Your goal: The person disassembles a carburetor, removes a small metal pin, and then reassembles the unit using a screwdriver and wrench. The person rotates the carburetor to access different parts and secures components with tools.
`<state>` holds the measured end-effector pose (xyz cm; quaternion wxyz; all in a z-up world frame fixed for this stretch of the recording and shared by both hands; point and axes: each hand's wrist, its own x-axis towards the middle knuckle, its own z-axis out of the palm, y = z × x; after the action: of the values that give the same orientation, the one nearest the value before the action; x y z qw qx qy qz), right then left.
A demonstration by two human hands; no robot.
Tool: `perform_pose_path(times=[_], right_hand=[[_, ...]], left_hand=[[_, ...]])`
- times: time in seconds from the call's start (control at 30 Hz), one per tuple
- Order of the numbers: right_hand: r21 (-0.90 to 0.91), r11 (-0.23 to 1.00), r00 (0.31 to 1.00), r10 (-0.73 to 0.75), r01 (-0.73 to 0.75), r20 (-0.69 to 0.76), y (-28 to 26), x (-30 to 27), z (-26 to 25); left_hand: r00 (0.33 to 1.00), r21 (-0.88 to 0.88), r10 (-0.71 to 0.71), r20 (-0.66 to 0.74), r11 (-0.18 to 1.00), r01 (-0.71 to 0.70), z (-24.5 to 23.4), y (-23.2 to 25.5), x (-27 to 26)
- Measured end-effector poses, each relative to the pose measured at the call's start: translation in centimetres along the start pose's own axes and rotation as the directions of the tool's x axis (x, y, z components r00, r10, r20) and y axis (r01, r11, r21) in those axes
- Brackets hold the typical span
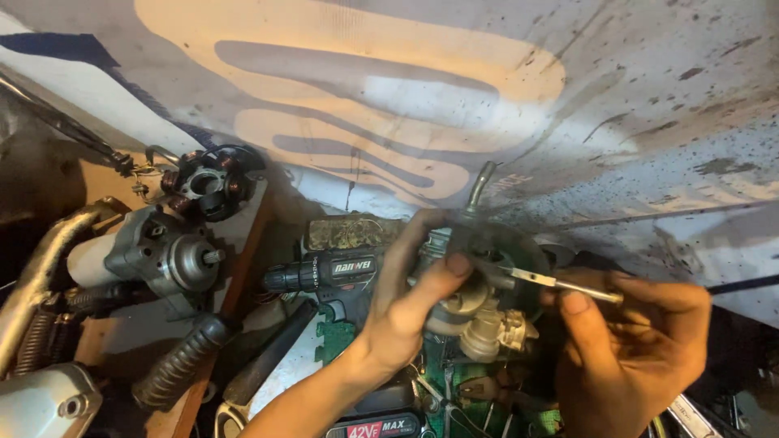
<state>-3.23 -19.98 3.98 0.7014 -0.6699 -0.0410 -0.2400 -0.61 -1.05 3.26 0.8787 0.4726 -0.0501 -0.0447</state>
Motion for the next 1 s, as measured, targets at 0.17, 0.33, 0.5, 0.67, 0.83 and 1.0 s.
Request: perform_pose_path(times=[0.17, 0.33, 0.5, 0.67, 0.83, 1.0], right_hand=[[0.271, 0.96, 0.997, -0.074, 0.077, -0.023, -0.3, -0.2, 0.6], [0.057, 0.993, 0.994, -0.106, 0.106, 0.011, 0.4, -0.8, 0.0], [0.197, 0.978, 0.997, -0.063, 0.072, -0.05, -0.4, -0.5, 1.1], [0.074, 0.995, 0.998, -0.061, 0.062, -0.017, -0.6, -0.3, 1.3], [0.051, 0.996, 0.996, -0.078, 0.076, 0.039, 0.3, 0.0, 1.5], [0.114, 0.987, 0.994, -0.109, 0.111, -0.021, 0.1, 0.2, 2.2]], left_hand=[[0.975, 0.181, 0.215, 0.059, 0.958, -0.222, -0.1, 0.4, 0.0], [0.998, 0.041, 0.062, -0.019, 0.997, -0.061, 0.2, 0.2, -0.2], [0.996, 0.059, 0.084, 0.026, 0.995, -0.085, 0.3, 0.1, -0.3], [0.991, 0.129, 0.134, -0.028, 0.983, -0.129, 0.3, -0.4, 0.2], [0.988, 0.081, 0.156, 0.0, 0.985, -0.155, 0.3, -0.5, 0.1], [0.999, -0.151, 0.032, -0.027, 0.988, -0.036, 0.4, -0.8, 0.7]])
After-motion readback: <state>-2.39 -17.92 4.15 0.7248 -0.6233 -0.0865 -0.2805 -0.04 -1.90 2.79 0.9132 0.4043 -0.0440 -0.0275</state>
